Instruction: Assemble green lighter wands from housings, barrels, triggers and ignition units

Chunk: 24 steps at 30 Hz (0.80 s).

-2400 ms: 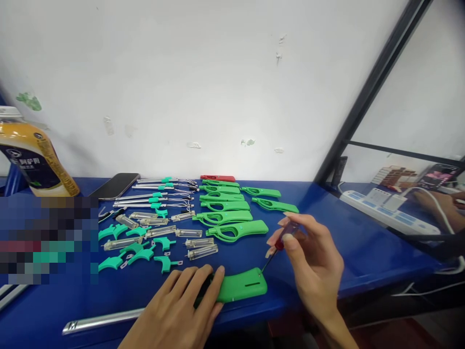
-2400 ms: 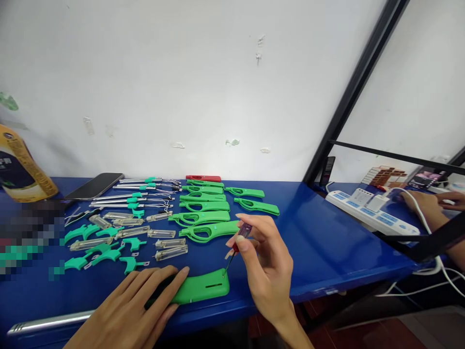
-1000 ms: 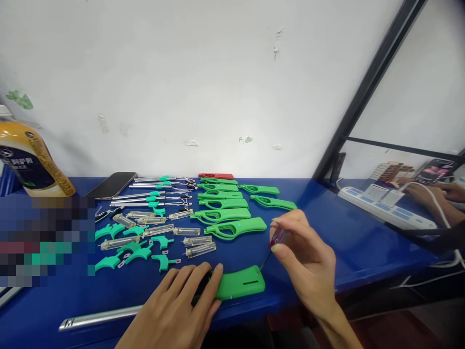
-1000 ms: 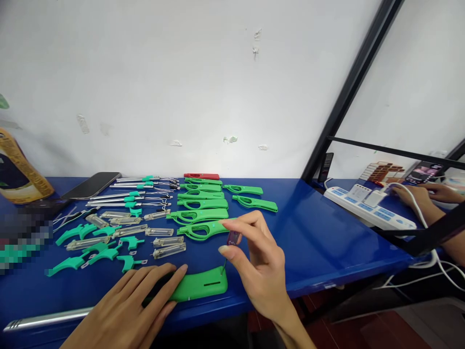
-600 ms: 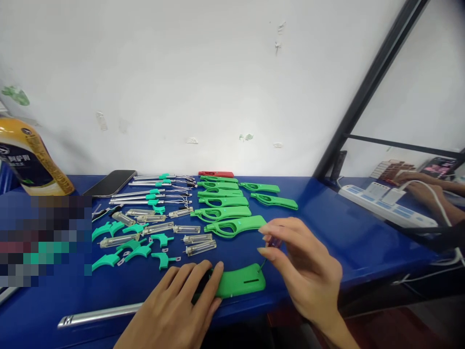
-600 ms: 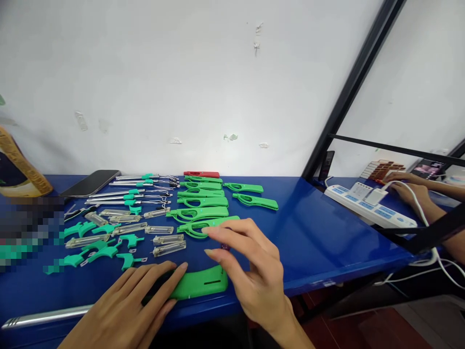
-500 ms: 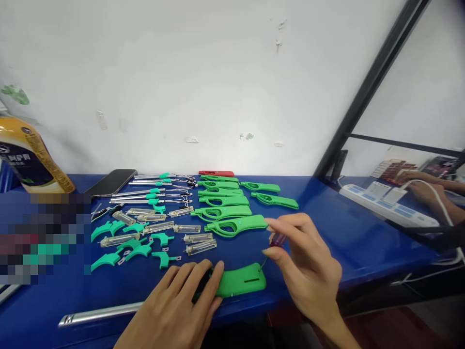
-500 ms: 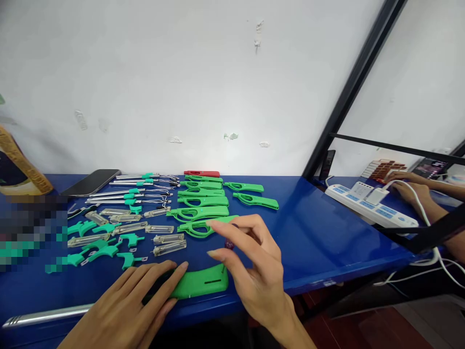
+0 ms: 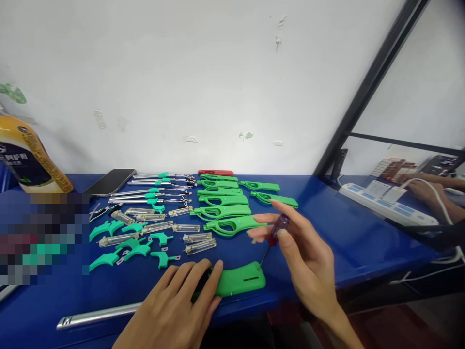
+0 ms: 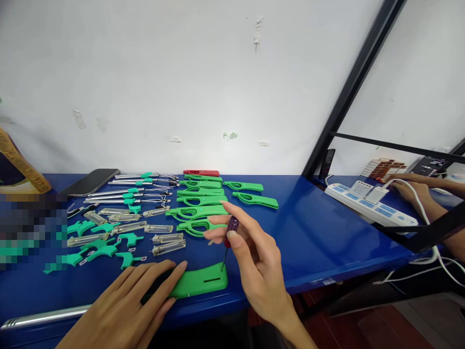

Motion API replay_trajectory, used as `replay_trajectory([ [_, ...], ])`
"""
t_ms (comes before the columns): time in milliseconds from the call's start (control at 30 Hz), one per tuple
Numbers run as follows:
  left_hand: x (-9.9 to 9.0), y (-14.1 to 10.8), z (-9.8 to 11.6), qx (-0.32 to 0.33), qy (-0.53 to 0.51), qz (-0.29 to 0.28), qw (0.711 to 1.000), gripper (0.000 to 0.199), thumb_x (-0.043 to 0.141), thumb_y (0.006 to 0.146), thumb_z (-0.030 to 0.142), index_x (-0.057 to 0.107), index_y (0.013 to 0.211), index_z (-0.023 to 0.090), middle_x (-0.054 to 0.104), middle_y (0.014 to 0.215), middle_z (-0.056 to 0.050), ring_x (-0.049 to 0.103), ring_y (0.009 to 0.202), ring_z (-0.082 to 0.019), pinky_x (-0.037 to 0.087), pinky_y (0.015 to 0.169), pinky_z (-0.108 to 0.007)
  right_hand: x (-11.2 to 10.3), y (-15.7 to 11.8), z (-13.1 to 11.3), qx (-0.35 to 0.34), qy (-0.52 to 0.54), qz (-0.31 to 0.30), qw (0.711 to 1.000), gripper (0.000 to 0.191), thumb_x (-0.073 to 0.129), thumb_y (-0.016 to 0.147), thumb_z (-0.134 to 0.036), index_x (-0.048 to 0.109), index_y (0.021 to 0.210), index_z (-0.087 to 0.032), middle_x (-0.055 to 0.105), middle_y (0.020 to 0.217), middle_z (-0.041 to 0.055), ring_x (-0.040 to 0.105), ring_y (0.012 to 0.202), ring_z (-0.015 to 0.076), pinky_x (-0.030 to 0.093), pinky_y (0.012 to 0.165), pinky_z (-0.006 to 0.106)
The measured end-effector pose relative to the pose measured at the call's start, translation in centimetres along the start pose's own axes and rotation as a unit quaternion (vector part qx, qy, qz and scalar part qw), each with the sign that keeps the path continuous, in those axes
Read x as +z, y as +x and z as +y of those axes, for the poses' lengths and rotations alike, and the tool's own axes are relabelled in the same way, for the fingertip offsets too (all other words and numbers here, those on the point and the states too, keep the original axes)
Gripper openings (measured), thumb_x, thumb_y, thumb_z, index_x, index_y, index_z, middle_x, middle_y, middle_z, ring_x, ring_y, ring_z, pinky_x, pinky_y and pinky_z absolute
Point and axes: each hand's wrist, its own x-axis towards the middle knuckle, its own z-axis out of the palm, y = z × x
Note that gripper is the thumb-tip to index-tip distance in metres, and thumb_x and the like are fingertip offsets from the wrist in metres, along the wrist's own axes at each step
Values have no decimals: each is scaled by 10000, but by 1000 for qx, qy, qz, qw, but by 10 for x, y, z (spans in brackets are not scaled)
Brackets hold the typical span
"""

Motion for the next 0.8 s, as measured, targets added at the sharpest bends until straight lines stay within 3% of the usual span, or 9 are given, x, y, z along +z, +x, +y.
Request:
replay_trajectory([
  [133,-1,-2,0,0,-2,1,1000,426,359,1165,290,590,1506,183,755,1317,-67,698,1146,-247,469,984,-415,2,0,2,-39,16,39,998,431,718,1021,-149,698,1389,-372,761,988,0,739,782,174,634,681,331],
  [233,-2,-3,1,-1,0,-4,1000,419,373,1160,286,591,1503,184,754,1315,-66,697,1146,-249,469,978,-414,2,-1,4,-66,-24,43,997,394,797,968,-164,742,1305,-360,693,920,-17,667,768,164,589,688,323],
  [433,-1,1,1,2,0,2,1000,422,346,1170,280,593,1497,181,756,1315,-62,693,1154,-238,460,986,-405,0,-2,-2,-23,-33,-24,999,455,504,1125,-153,622,1492,-396,758,1244,24,752,1068,202,602,949,390],
  [500,-2,1,1,-2,-2,5,1000,423,341,1173,288,597,1494,185,756,1313,-64,694,1150,-235,463,978,-398,1,-2,-1,-16,-15,-9,1000,444,591,1087,-127,662,1435,-395,774,1185,4,764,993,185,615,903,357],
  [633,-2,-1,0,-2,-4,3,1000,424,353,1168,291,596,1499,187,756,1308,-69,697,1141,-239,475,980,-398,2,-3,6,-39,-42,78,995,376,789,963,-133,739,1274,-338,712,1017,1,689,900,188,591,805,336],
  [700,-2,-2,0,-1,-2,-1,1000,423,365,1163,289,593,1505,188,756,1312,-70,699,1136,-241,481,980,-399,2,-4,9,-40,-59,90,993,357,753,996,-165,720,1312,-327,710,1071,19,691,938,198,591,841,356],
  [800,-1,-2,1,0,5,-10,1000,424,371,1158,279,595,1506,191,756,1311,-71,703,1128,-250,489,971,-412,2,-6,5,-26,-47,65,996,362,550,1109,-188,681,1412,-338,707,1349,63,718,1151,239,611,949,417],
])
